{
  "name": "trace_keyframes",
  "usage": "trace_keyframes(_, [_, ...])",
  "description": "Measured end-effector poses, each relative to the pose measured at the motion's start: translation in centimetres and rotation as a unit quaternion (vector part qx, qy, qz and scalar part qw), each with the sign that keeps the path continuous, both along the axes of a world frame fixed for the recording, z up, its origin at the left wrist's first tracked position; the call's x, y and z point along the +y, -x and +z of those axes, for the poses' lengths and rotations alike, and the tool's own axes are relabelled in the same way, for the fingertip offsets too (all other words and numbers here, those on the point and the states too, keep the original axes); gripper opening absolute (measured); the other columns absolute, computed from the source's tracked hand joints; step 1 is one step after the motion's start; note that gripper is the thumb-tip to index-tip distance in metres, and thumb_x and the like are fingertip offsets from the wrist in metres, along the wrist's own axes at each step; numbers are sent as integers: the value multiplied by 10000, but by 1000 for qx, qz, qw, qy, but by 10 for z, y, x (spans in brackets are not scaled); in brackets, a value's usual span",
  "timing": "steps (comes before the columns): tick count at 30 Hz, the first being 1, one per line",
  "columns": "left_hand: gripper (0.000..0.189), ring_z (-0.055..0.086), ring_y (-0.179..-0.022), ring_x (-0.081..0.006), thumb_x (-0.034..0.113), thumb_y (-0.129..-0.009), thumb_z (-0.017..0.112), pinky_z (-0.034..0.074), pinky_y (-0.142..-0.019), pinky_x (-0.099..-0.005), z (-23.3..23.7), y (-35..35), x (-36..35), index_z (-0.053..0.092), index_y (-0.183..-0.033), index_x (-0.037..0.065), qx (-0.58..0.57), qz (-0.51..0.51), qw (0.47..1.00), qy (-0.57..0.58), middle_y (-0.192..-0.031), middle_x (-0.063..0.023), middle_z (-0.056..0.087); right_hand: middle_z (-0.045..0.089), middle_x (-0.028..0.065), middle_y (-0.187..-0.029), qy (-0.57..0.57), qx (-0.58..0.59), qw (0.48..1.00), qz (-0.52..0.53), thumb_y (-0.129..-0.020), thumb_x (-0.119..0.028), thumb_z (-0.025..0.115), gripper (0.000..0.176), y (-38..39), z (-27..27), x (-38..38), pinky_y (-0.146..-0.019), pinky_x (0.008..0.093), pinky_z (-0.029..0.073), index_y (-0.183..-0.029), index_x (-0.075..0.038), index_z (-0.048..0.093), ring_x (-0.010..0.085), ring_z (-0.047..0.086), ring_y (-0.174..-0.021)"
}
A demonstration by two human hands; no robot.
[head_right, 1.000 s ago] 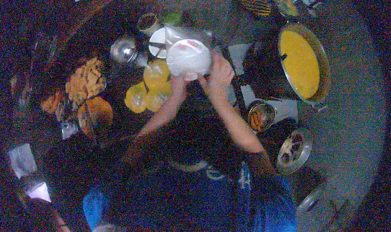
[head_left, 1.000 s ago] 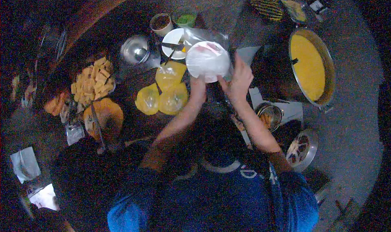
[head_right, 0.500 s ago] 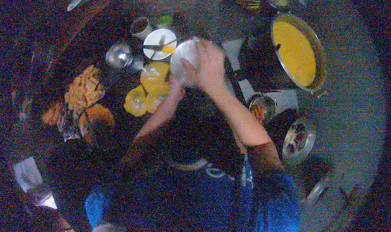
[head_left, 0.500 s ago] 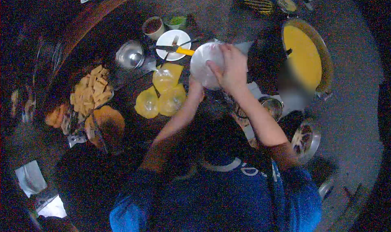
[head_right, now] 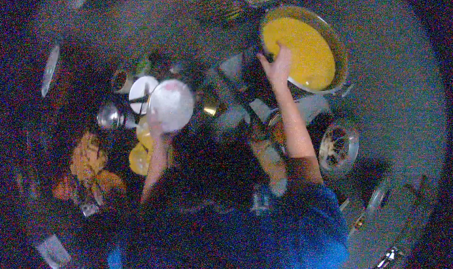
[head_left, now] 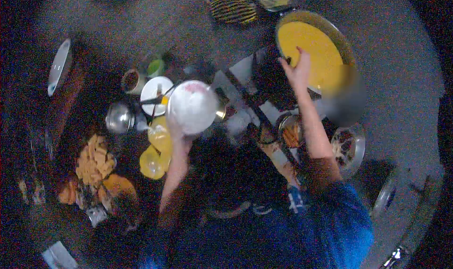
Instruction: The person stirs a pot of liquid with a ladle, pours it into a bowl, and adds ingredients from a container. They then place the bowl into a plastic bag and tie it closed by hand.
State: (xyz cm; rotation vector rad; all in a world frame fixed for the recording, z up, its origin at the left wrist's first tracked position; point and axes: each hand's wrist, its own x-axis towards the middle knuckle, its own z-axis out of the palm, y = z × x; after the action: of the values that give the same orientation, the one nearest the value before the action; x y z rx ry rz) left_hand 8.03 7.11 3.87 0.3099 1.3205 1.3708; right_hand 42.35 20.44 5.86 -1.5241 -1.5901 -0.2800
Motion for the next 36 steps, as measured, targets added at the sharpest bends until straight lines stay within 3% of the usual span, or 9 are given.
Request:
trace_keyframes(3, [482,517,-964,-253,401,-835,388,472,-768,-387,-33,-17,16,369,-1200,86,4,21,999,27,-1140,-117,463,541,168,-852,130,49,990,38,-699,-248,639,333,-62,-70,58,-739,380,399,-868,15,526,316,507,-818])
trace_keyframes(8, [478,534,-939,-255,403,-830,405,484,-752,-390,-60,-75,85,389,-1184,82,49,17,995,84,-1118,-119,482,556,141,-790,-25,388,908,-156,-787,-254,534,262,-201,-68,156,-697,337,417,-828,5,534,274,525,-747])
trace_keyframes(11, [475,536,-936,-253,403,-830,407,484,-753,-389,-62,-112,128,393,-1181,83,91,-20,988,122,-1113,-117,486,569,73,-700,-111,378,913,-110,-754,-160,590,123,-277,-30,179,-584,264,423,-756,-40,562,131,517,-644])
trace_keyframes(14, [473,537,-934,-251,403,-829,408,484,-753,-387,-64,-142,159,398,-1178,83,124,-37,981,141,-1108,-114,489,561,38,-582,5,272,947,171,-715,-214,640,169,-275,-30,203,-502,270,427,-665,-63,586,125,509,-508])
trace_keyframes(16, [471,538,-932,-249,402,-829,409,484,-753,-386,-64,-158,182,400,-1176,83,142,-58,977,152,-1104,-112,492,556,45,-567,151,209,958,124,-717,-295,639,254,-284,-62,231,-475,295,411,-628,-63,584,139,504,-486])
trace_keyframes(22, [466,542,-926,-244,402,-828,412,484,-753,-383,-52,-200,224,409,-1169,84,164,-90,973,137,-1094,-107,499,578,99,-598,-82,424,902,27,-718,-421,561,362,-329,-26,290,-527,333,444,-664,-65,595,200,582,-601])
trace_keyframes(31, [459,546,-918,-237,401,-827,417,484,-753,-379,-36,-203,283,421,-1160,85,130,-132,981,53,-1080,-99,510,553,80,-700,-248,680,687,-57,-772,-317,492,255,-521,60,83,-632,377,424,-723,-71,540,237,539,-682])
trace_keyframes(35, [456,548,-914,-234,401,-826,419,484,-754,-377,-34,-210,324,427,-1156,86,111,-165,980,9,-1073,-95,515,505,84,-695,-262,582,766,-75,-780,-316,481,259,-401,183,35,-630,420,407,-688,-74,492,245,500,-683])
trace_keyframes(36, [455,549,-913,-233,401,-826,419,484,-754,-376,-35,-212,332,428,-1155,86,107,-176,979,0,-1071,-95,516,522,92,-727,-159,431,866,197,-765,-333,508,271,-396,185,27,-649,428,412,-662,-82,490,263,505,-714])
